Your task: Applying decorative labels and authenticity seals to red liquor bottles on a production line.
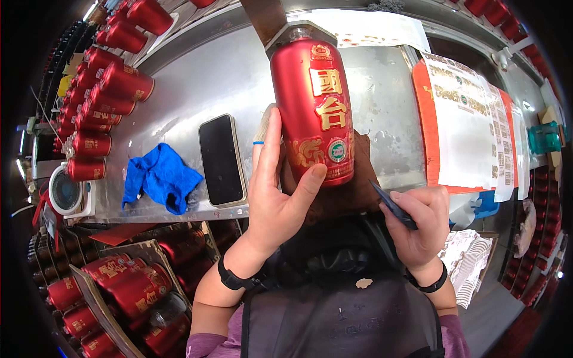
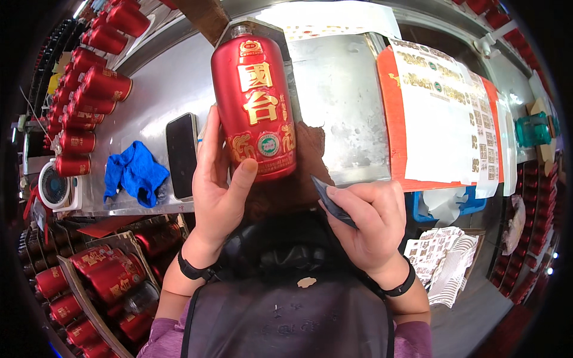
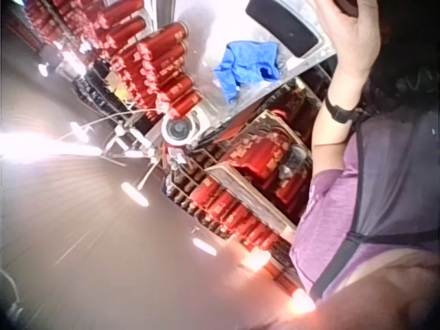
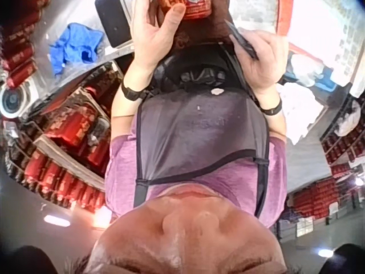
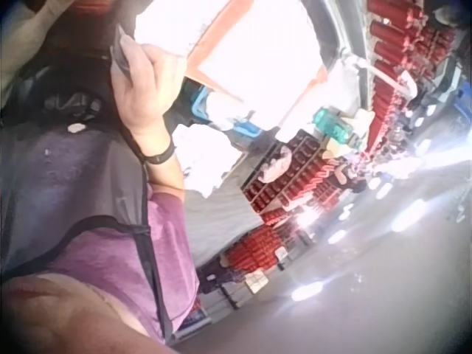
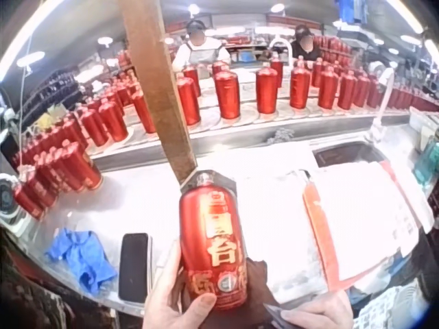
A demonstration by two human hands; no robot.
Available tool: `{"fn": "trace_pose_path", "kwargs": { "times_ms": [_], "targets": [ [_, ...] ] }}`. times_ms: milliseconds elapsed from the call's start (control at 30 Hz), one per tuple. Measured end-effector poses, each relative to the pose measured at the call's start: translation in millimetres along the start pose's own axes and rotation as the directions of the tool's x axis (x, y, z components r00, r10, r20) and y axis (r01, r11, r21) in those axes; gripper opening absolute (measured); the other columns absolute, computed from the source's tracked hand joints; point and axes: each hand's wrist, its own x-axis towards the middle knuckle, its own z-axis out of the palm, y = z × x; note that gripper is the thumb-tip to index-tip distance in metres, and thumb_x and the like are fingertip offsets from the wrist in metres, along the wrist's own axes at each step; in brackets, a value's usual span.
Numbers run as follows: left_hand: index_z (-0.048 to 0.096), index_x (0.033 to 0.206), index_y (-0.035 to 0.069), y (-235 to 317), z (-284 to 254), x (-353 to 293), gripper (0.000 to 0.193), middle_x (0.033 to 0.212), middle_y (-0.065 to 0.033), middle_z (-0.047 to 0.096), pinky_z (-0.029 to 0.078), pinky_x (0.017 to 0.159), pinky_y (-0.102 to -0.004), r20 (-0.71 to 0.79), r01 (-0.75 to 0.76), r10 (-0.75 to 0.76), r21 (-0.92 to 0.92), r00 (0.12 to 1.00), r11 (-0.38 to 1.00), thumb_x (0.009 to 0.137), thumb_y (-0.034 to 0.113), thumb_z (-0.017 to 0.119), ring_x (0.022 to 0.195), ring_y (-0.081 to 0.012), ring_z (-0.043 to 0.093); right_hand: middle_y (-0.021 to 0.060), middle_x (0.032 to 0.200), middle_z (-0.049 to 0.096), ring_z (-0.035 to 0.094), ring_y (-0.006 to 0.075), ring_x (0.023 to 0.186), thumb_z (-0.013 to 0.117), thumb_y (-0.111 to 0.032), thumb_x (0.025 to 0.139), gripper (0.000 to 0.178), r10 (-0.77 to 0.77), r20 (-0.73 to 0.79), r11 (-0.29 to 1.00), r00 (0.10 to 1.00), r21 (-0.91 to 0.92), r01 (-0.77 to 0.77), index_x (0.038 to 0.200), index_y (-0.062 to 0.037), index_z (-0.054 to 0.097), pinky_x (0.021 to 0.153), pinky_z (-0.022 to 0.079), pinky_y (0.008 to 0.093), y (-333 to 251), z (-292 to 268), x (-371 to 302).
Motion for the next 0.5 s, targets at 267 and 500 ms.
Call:
{"fn": "trace_pose_path", "kwargs": {
  "times_ms": [267, 500],
  "targets": [
    [0.016, 0.157, -0.004, 2.1, 4.6, -2.5, 0.094, 0.137, -0.0223, 0.046, 0.041, 0.103, -0.0357, 0.002, -0.007, 0.007, -0.039, 1.000, 0.999, 0.090, 0.023, 0.075, 0.119, -0.0267, 0.050, 0.0029, 0.085, 0.063, 0.055, 0.0221, 0.073, 0.084, 0.000, 0.069, 0.040, -0.018, -0.021, 1.000, 1.000, -0.020, 0.018, 0.104, -0.0101, 0.068, 0.064, 0.039, 0.0330, -1.5, -0.4, -0.4],
    [0.013, 0.157, -0.003, 9.8, 9.0, -1.4, 0.098, 0.136, -0.0245, 0.042, 0.041, 0.105, -0.0389, -0.019, 0.034, -0.035, -0.051, 0.999, 0.998, 0.087, 0.022, 0.076, 0.122, -0.0308, 0.050, 0.0043, 0.085, 0.062, 0.055, 0.0229, 0.074, 0.084, 0.003, 0.067, 0.043, -0.002, -0.005, 0.999, 1.000, -0.039, 0.001, 0.105, -0.0089, 0.067, 0.065, 0.040, 0.0334, -1.5, -0.5, -2.1]
  ]
}}
